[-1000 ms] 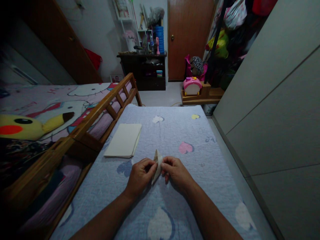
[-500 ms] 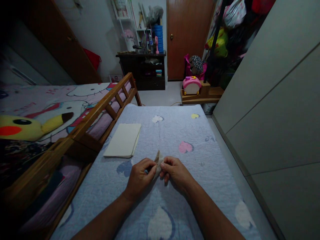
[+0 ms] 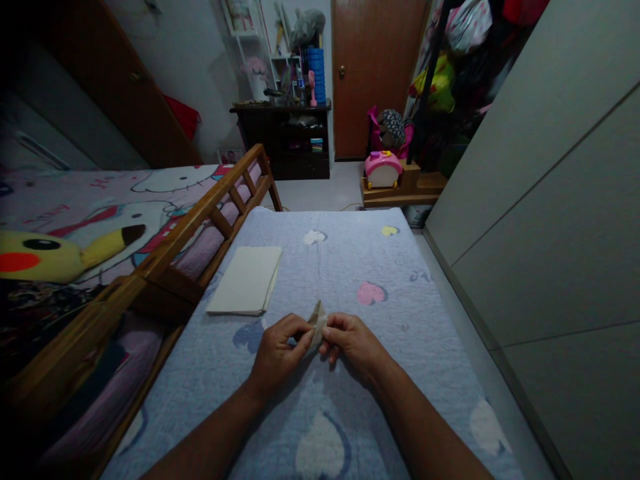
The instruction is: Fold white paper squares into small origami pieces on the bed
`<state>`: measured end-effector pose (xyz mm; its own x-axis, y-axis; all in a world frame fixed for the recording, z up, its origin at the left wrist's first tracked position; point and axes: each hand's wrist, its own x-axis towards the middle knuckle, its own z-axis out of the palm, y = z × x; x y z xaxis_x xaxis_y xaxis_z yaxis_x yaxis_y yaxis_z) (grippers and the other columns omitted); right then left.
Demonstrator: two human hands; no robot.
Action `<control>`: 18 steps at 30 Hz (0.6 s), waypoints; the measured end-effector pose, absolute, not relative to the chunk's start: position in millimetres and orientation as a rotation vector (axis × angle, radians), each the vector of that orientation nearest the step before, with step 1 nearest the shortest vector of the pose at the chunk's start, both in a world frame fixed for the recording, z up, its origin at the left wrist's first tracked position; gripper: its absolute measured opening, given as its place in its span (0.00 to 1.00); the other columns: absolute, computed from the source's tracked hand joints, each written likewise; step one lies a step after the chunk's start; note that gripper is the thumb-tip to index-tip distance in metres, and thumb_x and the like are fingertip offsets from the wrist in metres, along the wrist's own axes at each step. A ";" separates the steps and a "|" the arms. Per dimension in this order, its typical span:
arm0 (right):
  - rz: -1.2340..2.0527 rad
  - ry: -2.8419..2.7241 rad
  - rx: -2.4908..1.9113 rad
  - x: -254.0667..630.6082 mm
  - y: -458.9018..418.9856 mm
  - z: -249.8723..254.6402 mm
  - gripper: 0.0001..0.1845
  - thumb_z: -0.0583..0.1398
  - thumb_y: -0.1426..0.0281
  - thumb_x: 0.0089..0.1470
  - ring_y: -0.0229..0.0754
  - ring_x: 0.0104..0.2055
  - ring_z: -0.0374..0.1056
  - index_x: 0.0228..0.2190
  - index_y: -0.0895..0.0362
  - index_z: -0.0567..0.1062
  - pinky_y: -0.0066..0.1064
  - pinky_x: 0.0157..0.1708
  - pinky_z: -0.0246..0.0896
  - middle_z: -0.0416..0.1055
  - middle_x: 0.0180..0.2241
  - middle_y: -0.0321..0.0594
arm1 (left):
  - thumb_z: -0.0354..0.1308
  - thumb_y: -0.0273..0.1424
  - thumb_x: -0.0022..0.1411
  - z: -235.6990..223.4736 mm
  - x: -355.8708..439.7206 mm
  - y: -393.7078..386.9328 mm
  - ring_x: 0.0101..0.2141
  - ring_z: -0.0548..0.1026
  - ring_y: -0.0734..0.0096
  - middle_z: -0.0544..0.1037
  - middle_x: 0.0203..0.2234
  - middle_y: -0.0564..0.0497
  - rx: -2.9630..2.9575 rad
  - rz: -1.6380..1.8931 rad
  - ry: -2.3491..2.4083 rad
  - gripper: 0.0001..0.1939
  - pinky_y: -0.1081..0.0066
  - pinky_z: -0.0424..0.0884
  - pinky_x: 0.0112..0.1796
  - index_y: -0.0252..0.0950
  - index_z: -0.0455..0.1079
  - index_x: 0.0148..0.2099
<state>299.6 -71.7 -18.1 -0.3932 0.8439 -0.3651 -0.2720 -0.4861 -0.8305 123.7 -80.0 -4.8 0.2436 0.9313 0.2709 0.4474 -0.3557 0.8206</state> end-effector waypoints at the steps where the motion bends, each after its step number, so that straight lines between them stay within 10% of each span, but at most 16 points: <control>1: 1.950 -0.885 -1.052 299.9 -71.6 -17.3 0.19 0.70 0.58 0.44 0.34 0.20 0.67 0.29 0.60 0.76 0.23 0.18 0.60 0.73 0.21 0.36 | 0.54 0.27 0.63 -4.7 123.9 -80.2 0.28 0.70 0.73 0.72 0.24 0.52 1.917 1.033 1.252 0.10 0.74 0.64 0.31 0.36 0.72 0.29; 18: 2.023 -0.751 -0.989 304.8 -72.0 -14.1 0.16 0.73 0.62 0.39 0.32 0.20 0.61 0.25 0.60 0.78 0.25 0.21 0.58 0.70 0.20 0.34 | 0.54 0.28 0.62 -1.4 127.4 -84.3 0.26 0.69 0.73 0.70 0.22 0.53 1.867 1.015 1.203 0.10 0.74 0.63 0.30 0.37 0.69 0.27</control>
<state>304.8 -72.0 -14.1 -0.4207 0.8187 -0.3908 -0.3657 -0.5473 -0.7529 127.4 -84.3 -1.4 0.2670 0.9323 0.2440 0.3971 -0.3371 0.8536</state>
